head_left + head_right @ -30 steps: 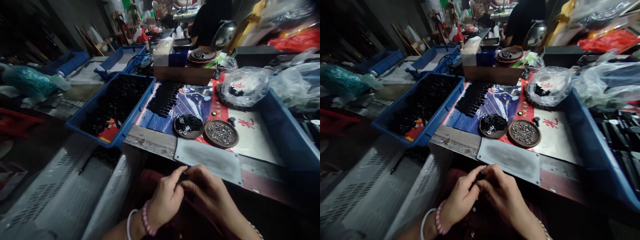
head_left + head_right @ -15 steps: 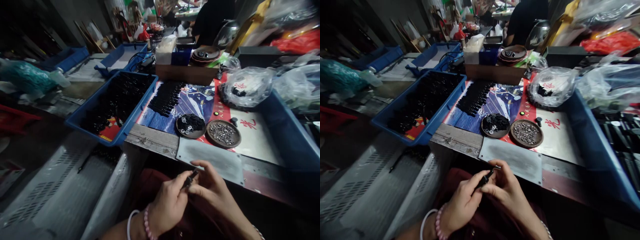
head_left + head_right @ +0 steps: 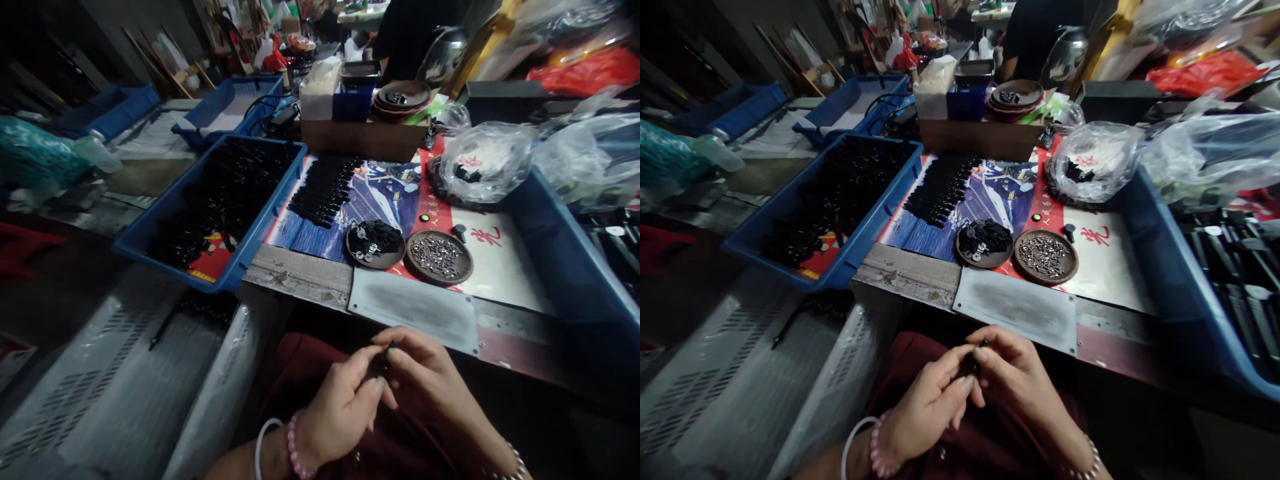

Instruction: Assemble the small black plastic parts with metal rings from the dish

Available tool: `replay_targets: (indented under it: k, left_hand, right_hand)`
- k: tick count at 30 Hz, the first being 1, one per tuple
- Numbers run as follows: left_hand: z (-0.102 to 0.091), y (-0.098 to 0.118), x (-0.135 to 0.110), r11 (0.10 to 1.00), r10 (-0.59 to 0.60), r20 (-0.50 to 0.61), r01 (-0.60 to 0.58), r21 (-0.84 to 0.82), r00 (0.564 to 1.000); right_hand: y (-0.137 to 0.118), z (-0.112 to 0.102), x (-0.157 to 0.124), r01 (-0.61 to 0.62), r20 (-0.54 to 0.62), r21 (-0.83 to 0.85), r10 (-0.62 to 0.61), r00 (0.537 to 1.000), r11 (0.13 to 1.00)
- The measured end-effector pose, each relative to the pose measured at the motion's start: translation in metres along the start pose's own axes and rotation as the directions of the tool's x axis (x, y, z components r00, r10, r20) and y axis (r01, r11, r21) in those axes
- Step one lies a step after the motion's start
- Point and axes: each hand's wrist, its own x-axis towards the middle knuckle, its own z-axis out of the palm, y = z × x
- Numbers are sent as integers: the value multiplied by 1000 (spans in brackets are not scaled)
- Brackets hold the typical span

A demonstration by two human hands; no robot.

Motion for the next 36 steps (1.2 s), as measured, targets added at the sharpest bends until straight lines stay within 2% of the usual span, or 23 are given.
replay_targets:
  k: [3, 7, 9, 11, 15, 17, 21, 27, 36]
  left_hand:
    - [1, -1, 1, 987, -62, 57, 70, -142, 996]
    - [0, -1, 3, 974, -129, 146, 153, -168, 981]
    - [0, -2, 3, 978, -137, 167, 160, -132, 976]
    - [1, -6, 3, 981, -128, 132, 145, -131, 983]
    - [6, -16, 0, 957, -80, 47, 90, -277, 996]
    - [8, -18, -2, 951, -47, 36, 56, -304, 998]
    - [10, -16, -6, 974, -6, 25, 12, -227, 1000]
    - [9, -11, -6, 905, -50, 30, 58, -422, 998]
    - [-7, -14, -2, 930, -87, 29, 91, -356, 996]
  right_hand:
    - [-11, -6, -3, 33, -69, -149, -44, 997, 988]
    - [-19, -6, -7, 90, -11, -348, -100, 995, 933]
    - [-19, -3, -8, 86, 2, -333, -91, 996, 939]
    - [-17, 2, -8, 91, -20, -287, -101, 995, 954]
    - [-19, 13, -8, 175, -11, -303, -187, 982, 937]
    - [-19, 17, -7, 172, 15, -248, -174, 985, 953]
    - [-14, 16, -6, 120, 69, -106, -113, 991, 987]
    - [-9, 12, -2, 114, 6, -173, -115, 993, 978]
    - [-19, 14, 8, 122, 95, -398, -91, 991, 909]
